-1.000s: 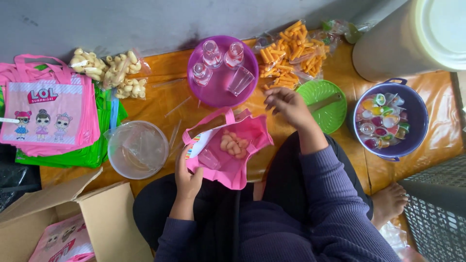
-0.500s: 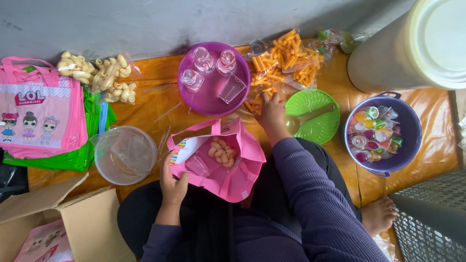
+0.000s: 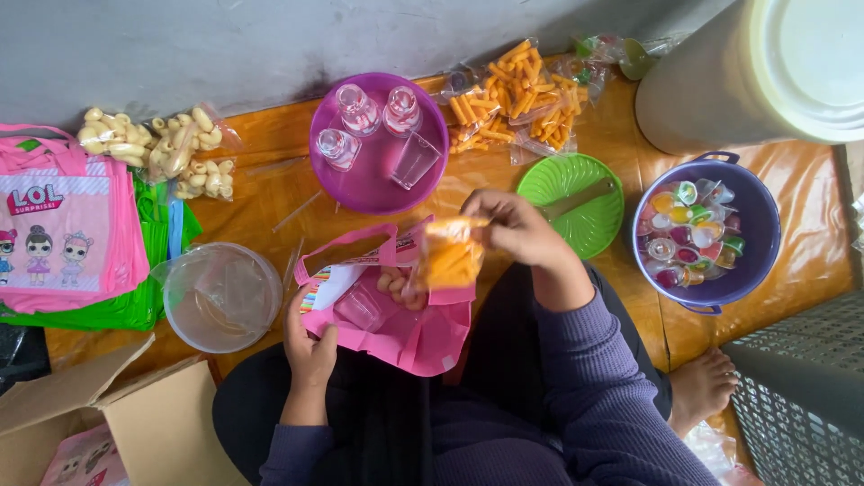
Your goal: The person is packing various snacks including chips, jellies, and crackers into small pink gift bags.
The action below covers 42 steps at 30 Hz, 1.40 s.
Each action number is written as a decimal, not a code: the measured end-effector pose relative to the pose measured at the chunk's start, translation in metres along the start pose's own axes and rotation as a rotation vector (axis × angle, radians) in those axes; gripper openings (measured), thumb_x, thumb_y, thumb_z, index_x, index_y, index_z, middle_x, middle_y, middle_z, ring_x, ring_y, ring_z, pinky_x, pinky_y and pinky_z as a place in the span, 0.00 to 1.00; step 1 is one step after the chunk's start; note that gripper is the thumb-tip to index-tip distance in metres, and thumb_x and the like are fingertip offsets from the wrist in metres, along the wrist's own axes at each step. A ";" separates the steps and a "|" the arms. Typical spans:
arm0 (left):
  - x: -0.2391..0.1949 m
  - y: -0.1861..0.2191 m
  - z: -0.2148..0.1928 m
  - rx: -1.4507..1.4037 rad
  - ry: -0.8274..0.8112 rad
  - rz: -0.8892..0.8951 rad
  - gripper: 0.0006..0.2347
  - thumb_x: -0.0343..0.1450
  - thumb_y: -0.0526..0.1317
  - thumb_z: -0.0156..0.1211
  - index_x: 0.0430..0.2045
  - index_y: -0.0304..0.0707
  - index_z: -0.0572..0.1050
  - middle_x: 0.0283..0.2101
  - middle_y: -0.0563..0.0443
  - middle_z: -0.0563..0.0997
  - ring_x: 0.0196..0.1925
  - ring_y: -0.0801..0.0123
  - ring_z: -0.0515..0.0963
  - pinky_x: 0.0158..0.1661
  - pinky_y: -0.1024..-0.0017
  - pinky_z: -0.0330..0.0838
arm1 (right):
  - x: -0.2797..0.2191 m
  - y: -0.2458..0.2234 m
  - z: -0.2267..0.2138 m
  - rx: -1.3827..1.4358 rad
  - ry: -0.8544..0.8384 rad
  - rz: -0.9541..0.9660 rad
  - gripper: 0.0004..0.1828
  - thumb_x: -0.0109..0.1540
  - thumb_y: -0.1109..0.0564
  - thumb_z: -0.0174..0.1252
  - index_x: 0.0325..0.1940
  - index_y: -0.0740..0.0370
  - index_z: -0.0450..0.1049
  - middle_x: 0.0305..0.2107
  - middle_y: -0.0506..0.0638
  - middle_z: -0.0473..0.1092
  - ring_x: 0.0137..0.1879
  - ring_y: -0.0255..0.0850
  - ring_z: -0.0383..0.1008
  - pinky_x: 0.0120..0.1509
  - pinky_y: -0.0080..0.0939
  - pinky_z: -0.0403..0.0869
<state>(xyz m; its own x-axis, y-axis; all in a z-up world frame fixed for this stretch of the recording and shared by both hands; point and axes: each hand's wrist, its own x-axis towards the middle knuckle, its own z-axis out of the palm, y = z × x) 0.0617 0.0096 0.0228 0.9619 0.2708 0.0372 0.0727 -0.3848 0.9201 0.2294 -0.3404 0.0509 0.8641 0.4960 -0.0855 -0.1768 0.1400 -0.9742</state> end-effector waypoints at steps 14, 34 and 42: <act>0.003 0.012 0.004 -0.012 0.020 -0.055 0.31 0.60 0.21 0.53 0.63 0.28 0.66 0.60 0.28 0.65 0.68 0.41 0.65 0.67 0.47 0.56 | 0.029 0.058 -0.117 -0.489 0.852 -0.131 0.25 0.62 0.67 0.62 0.63 0.58 0.72 0.42 0.55 0.74 0.44 0.45 0.74 0.47 0.41 0.74; 0.000 0.007 0.008 -0.002 0.064 0.036 0.30 0.58 0.21 0.53 0.60 0.29 0.68 0.61 0.29 0.66 0.68 0.42 0.65 0.67 0.45 0.56 | 0.032 0.059 -0.088 0.451 0.922 -0.254 0.10 0.65 0.61 0.53 0.29 0.61 0.65 0.22 0.60 0.71 0.22 0.39 0.71 0.24 0.34 0.74; -0.011 -0.003 0.001 0.274 0.180 0.365 0.27 0.61 0.28 0.61 0.58 0.34 0.71 0.68 0.33 0.59 0.66 0.46 0.70 0.61 0.51 0.68 | -0.008 -0.006 0.077 -0.126 0.010 -0.206 0.09 0.67 0.60 0.55 0.46 0.70 0.77 0.48 0.66 0.76 0.61 0.50 0.74 0.66 0.55 0.70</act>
<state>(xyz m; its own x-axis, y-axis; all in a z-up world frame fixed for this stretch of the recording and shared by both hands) 0.0508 0.0068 0.0187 0.8783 0.2145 0.4273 -0.1704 -0.6946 0.6989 0.1871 -0.2788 0.0733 0.8804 0.4599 0.1160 0.0630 0.1290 -0.9896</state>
